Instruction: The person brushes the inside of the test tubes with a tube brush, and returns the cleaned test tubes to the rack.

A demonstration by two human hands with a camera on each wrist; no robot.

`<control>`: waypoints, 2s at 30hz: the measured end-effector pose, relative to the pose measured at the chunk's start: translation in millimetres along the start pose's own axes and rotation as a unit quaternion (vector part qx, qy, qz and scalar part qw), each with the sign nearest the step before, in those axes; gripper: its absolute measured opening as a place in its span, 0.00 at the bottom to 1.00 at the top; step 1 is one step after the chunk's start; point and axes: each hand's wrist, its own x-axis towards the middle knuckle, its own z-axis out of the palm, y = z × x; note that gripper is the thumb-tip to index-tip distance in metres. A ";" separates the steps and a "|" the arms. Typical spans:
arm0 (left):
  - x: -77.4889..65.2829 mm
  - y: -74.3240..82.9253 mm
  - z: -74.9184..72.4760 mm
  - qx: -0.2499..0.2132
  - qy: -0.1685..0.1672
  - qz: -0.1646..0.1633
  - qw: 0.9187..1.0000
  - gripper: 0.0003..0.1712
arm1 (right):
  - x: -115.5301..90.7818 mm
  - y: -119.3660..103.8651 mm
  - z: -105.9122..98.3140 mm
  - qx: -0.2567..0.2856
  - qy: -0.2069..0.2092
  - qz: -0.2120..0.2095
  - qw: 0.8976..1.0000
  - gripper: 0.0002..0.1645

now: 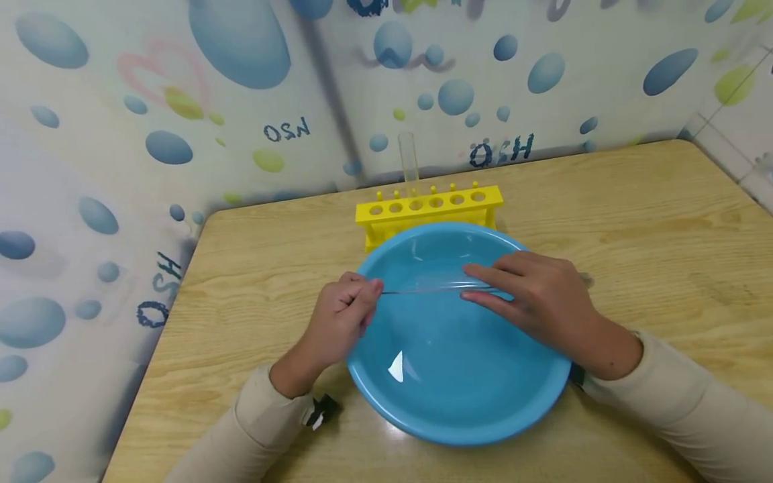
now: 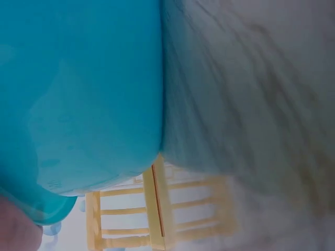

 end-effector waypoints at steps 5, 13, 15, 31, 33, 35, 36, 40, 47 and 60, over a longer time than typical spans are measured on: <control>1.9 -3.2 -3.7 -0.048 0.012 0.010 0.999 0.32 | 0.3 1.0 -1.8 -0.002 0.001 0.009 1.000 0.40; 2.6 -0.8 -22.6 -0.128 -0.014 -0.014 0.992 0.32 | -1.0 1.2 0.3 0.015 0.015 0.015 1.000 0.40; 0.8 0.0 -29.2 -0.132 -0.009 -0.011 0.991 0.31 | -1.6 0.5 1.3 0.018 0.019 0.013 1.000 0.40; -12.3 2.7 -62.4 -0.106 -0.009 0.005 0.994 0.31 | -2.1 2.6 0.3 0.026 0.010 0.002 1.000 0.35; -15.2 1.2 -66.5 -0.101 -0.009 0.001 0.995 0.31 | -1.9 2.5 0.3 0.025 0.007 0.001 1.000 0.35; -18.6 -0.3 -70.8 -0.094 -0.011 -0.007 0.996 0.31 | -1.9 2.2 0.3 0.025 0.004 0.001 1.000 0.36; -20.1 -1.1 -73.0 -0.091 -0.011 -0.010 0.996 0.31 | -1.9 2.2 0.2 0.024 0.002 0.000 1.000 0.35; -26.0 -2.3 -80.2 -0.094 -0.011 -0.017 0.995 0.31 | -2.7 2.6 0.1 0.024 -0.003 -0.002 1.000 0.33; -34.2 1.3 -88.8 -0.108 0.002 0.000 0.994 0.29 | -4.2 2.1 0.4 0.032 -0.005 -0.006 0.999 0.35; -44.4 4.1 -107.9 -0.087 0.012 -0.012 0.996 0.30 | -3.0 2.6 -0.8 0.021 0.005 -0.019 1.000 0.37</control>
